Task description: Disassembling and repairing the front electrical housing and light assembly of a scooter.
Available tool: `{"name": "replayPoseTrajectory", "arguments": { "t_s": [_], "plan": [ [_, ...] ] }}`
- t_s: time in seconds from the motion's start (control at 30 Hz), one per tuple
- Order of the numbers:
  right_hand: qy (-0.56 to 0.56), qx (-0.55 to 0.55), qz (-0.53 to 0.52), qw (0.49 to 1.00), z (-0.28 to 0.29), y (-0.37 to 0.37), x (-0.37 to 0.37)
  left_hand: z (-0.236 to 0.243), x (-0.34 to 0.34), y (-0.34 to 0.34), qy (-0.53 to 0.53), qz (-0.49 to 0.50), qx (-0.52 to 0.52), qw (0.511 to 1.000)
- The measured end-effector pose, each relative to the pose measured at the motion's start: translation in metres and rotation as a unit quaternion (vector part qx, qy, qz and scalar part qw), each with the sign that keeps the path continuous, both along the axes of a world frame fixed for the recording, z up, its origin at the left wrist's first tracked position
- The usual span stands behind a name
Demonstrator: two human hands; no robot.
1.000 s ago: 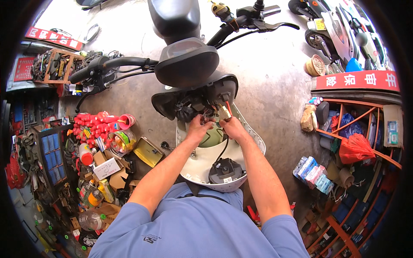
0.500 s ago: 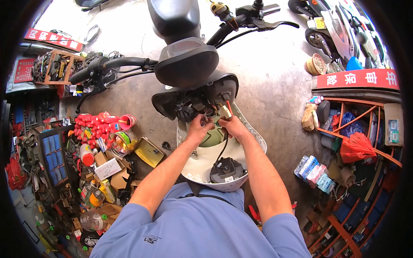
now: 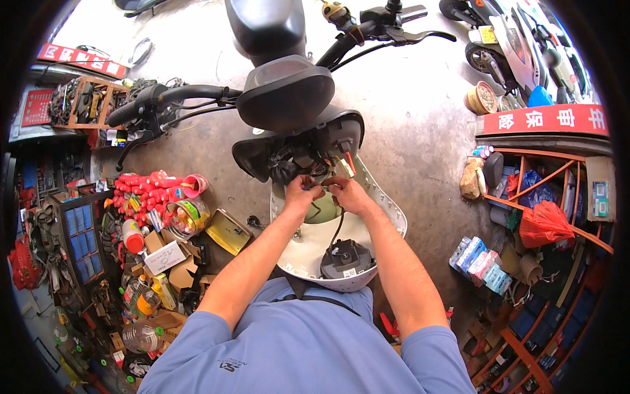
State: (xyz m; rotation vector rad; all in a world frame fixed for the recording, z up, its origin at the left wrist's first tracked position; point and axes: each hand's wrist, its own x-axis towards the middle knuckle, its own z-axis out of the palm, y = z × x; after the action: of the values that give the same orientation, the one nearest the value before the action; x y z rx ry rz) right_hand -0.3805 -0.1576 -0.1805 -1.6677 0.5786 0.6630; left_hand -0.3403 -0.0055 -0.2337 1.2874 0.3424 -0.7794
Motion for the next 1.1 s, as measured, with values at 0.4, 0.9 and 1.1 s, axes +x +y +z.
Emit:
{"name": "replayPoseTrajectory", "arguments": {
  "t_s": [0.4, 0.9, 1.1],
  "plan": [
    [0.021, -0.039, 0.011, 0.999, -0.001, 0.001, 0.001, 0.003, -0.002, 0.001, 0.019, -0.005, 0.011, 1.000],
    [0.104, -0.011, -0.177, 0.979, -0.031, -0.022, -0.007, 0.004, -0.003, 0.013, 0.058, -0.004, -0.021, 0.998],
    [0.158, -0.225, -0.107, 0.955, -0.068, -0.029, -0.013, 0.004, -0.004, 0.014, 0.064, -0.008, -0.049, 0.997]
  ]
}}
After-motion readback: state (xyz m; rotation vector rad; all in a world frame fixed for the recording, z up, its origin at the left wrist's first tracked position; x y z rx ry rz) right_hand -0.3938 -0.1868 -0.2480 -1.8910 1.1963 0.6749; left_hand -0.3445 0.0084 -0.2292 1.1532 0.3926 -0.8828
